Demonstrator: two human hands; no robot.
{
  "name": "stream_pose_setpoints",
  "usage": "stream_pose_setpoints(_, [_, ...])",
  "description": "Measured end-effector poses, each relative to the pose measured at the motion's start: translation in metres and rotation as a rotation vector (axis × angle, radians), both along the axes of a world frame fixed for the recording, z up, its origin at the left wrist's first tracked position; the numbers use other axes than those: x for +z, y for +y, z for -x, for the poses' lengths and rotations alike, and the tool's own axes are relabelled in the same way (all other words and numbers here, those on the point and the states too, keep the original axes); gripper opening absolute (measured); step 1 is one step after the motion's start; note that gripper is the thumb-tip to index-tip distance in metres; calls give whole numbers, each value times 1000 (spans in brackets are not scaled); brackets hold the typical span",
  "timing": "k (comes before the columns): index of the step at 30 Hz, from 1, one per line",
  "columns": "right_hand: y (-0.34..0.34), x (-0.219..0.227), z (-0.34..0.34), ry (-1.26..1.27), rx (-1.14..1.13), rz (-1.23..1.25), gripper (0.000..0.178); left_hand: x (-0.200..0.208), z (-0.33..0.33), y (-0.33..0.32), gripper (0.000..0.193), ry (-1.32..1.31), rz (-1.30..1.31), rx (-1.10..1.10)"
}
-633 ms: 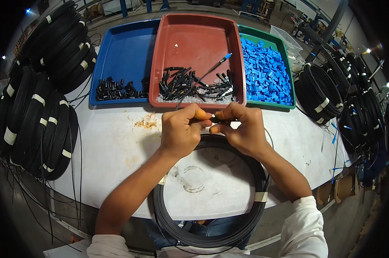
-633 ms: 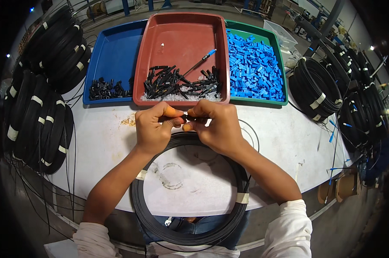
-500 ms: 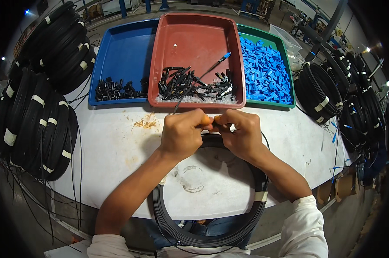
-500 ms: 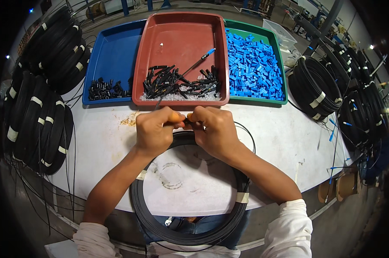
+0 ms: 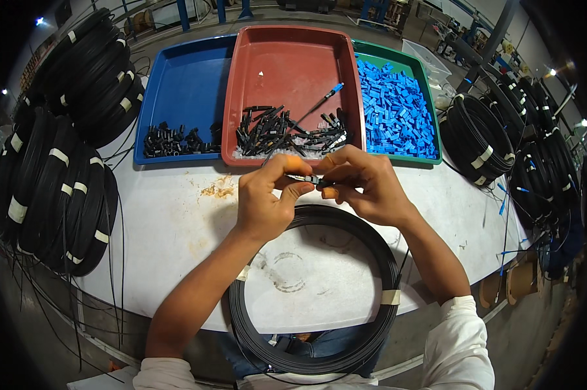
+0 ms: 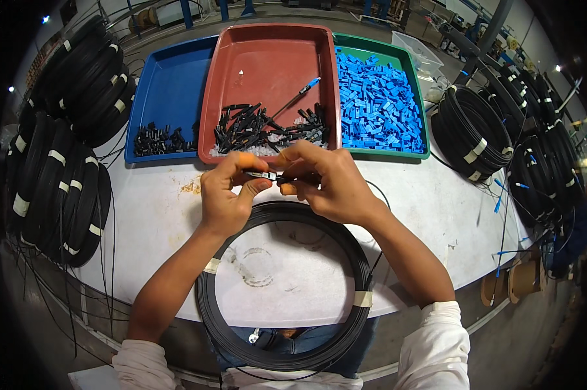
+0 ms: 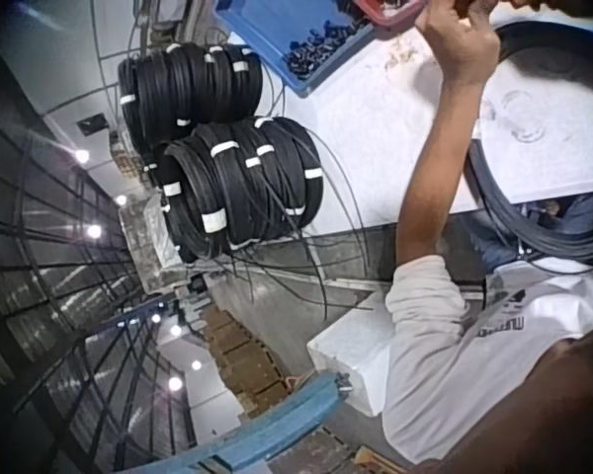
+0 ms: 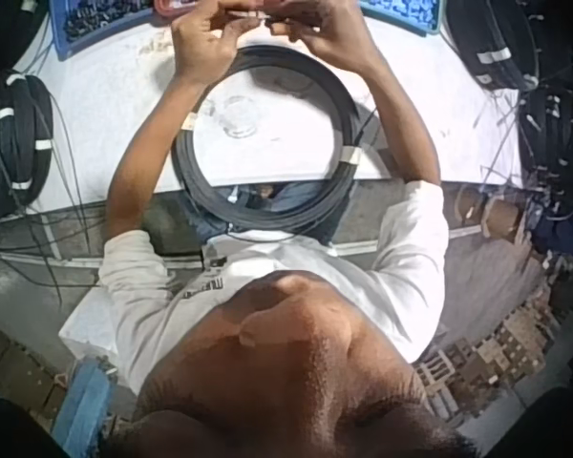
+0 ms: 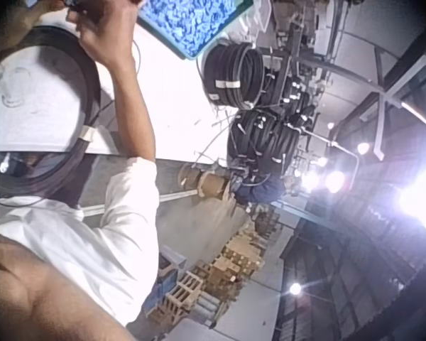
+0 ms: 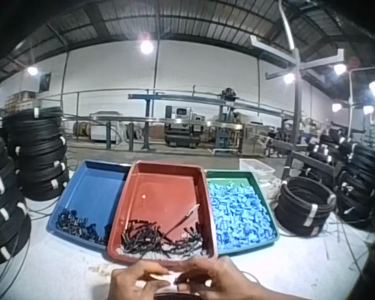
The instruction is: The person assembles small connectors onto the ends of wires or cables by hand, working at an industrial workstation.
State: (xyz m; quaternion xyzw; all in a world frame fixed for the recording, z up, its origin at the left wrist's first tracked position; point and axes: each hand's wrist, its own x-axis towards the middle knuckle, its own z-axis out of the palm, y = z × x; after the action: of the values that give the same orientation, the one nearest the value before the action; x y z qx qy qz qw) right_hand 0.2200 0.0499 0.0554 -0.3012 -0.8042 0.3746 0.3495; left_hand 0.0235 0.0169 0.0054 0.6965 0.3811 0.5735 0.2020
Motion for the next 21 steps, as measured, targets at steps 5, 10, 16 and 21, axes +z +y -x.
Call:
stream_pose_setpoints(5, [15, -12, -3, -92, 172, -382, 45, -7, 5, 8, 57, -310, 267, -102])
stream_pose_setpoints(10, [19, -17, -8, -214, 204, -376, 48, -5, 3, 9, 60, -331, 327, -126])
stream_pose_setpoints(16, [32, -42, -9, -255, 202, -404, 58, 1, 2, 8, 62, -232, 497, -64])
stream_pose_setpoints(21, [37, -57, -19, -321, 186, -226, 57, -7, 9, 22, 45, 71, 158, 156])
